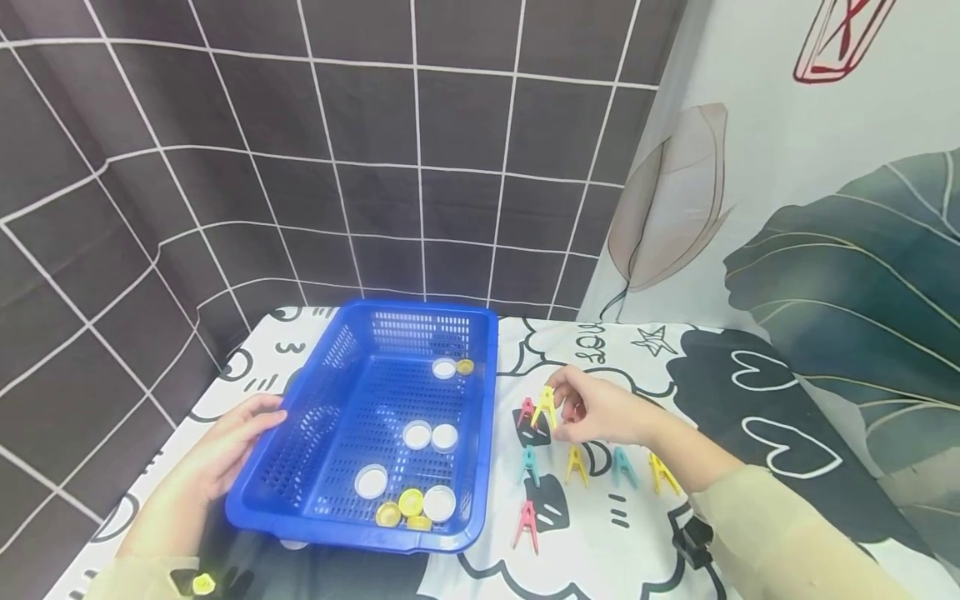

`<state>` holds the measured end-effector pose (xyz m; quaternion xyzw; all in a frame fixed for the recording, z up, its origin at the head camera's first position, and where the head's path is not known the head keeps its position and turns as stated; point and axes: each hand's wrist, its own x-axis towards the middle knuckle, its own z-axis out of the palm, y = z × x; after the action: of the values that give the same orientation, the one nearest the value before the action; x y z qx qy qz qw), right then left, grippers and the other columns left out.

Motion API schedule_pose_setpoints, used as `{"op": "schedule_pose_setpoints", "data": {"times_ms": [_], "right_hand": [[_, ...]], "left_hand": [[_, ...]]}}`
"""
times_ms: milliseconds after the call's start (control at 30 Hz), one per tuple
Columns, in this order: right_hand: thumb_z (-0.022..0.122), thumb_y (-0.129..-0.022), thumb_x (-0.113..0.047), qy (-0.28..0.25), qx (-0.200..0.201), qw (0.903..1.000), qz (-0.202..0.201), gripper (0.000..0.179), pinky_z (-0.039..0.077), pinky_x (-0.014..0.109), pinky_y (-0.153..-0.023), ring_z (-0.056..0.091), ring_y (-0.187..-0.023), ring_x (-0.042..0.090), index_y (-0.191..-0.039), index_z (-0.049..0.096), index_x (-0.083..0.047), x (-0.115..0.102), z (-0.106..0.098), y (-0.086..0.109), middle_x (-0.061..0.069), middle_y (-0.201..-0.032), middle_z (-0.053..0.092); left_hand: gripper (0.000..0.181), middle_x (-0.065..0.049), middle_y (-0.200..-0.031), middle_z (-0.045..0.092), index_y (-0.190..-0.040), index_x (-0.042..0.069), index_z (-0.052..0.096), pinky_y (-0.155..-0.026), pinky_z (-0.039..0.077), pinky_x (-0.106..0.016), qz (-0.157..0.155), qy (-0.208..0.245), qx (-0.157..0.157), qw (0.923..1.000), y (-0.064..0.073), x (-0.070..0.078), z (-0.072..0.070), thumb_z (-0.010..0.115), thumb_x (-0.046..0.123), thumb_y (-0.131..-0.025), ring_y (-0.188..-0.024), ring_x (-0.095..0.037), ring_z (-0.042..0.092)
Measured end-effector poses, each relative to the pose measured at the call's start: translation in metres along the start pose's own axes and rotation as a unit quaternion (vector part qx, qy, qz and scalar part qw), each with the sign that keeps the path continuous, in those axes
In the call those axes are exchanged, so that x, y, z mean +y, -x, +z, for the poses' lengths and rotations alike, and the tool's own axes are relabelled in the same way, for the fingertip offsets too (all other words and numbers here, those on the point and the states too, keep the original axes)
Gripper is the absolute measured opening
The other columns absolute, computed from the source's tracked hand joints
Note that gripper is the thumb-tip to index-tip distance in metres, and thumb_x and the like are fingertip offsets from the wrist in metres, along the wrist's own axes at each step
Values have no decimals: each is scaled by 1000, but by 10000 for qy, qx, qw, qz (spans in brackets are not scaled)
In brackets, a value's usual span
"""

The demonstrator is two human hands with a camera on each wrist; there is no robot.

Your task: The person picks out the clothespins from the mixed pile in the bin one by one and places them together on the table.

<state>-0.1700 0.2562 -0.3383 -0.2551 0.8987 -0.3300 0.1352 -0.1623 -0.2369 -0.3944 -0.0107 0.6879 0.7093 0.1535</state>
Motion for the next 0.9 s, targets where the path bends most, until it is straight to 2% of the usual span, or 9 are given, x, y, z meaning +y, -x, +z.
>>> {"op": "schedule_pose_setpoints", "data": {"times_ms": [233,367,667,900], "right_hand": [[77,-75,-17,-100,175,9997,-134,58,47,23,-64,53,-77,15,-121,43,-4,13,15,16,2,-89,55],[77,-74,-15,-368,141,9990,-228,59,47,23,-63,54,-76,17,-121,44,-2,21,28,29,2,-90,55],[77,-73,-13,-639,101,9975,-291,57,48,23,-59,56,-70,11,-120,45,-2,40,56,54,0,-84,56],[77,-73,-14,-708,121,9974,-108,56,45,22,-56,54,-66,11,-118,46,-3,45,63,62,0,-81,55]], "left_hand": [[26,-6,-88,65,-113,7,42,-65,56,-36,6,36,-28,10000,1,1,-1,54,21,-95,-75,-20,66],[24,-6,-87,65,-113,8,41,-63,56,-35,-7,68,-14,10000,1,1,-2,53,20,-96,-73,-19,66],[23,-5,-86,65,-112,8,42,-63,55,-35,32,127,-103,9999,3,2,-2,53,19,-96,-72,-19,66],[24,-6,-86,66,-114,8,41,-63,56,-36,15,103,-83,9999,1,1,-2,52,20,-96,-72,-19,66]]}}
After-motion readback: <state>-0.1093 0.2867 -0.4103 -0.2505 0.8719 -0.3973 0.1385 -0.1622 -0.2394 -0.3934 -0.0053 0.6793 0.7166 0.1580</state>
